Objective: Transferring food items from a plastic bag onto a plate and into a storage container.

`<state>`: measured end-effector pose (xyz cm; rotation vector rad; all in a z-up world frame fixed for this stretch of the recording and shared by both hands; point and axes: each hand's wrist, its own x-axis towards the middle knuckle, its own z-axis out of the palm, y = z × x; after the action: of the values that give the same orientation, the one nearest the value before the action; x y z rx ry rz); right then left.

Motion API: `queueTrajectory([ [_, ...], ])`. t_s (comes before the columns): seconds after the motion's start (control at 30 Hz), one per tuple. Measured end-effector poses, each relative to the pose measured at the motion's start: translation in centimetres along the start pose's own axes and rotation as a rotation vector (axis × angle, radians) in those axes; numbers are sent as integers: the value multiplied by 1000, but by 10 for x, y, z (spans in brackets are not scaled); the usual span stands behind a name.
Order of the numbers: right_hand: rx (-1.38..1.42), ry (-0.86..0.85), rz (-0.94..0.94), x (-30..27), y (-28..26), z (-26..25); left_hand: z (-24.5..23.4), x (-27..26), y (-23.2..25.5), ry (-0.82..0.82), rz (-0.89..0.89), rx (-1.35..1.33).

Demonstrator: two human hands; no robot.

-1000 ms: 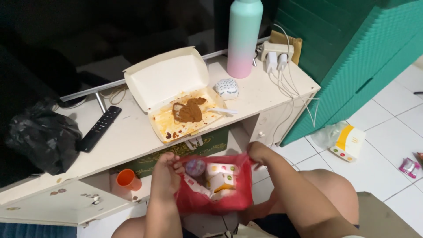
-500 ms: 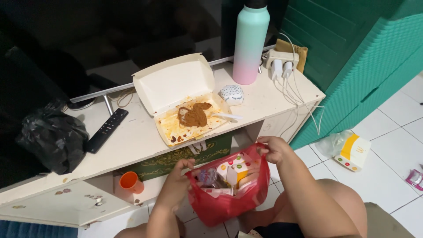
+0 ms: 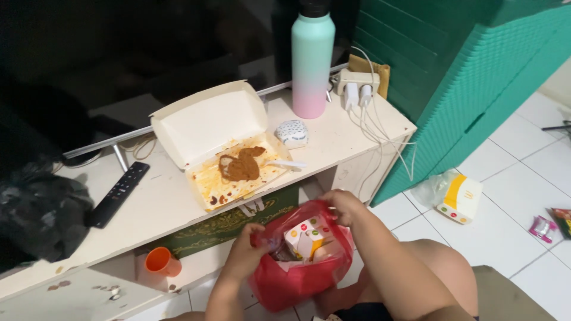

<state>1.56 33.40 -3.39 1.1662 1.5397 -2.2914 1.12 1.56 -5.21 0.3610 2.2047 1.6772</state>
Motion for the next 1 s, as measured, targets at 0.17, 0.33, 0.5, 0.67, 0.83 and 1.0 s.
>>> queueTrajectory([
  [0.17,-78,-83,-194,23,12,-19,9,9,-49,-7,91,60],
  [0.33,112,-146,-114,5,3,-32,-22,16,-28,275,18,-40],
  [0.5,78,-89,-37,-2,12,-15,-29,19,-47,282,-44,-118],
  [0.67,85,-110,-160,12,25,-7,-29,12,-42,340,-42,-29],
  [0.83,-246,-31,-26,-76,-17,27,-26,8,-31,226,-153,269],
  [1.0,-412,-18,-215,-71,-11,28,-19,-14,10,156,-150,478],
])
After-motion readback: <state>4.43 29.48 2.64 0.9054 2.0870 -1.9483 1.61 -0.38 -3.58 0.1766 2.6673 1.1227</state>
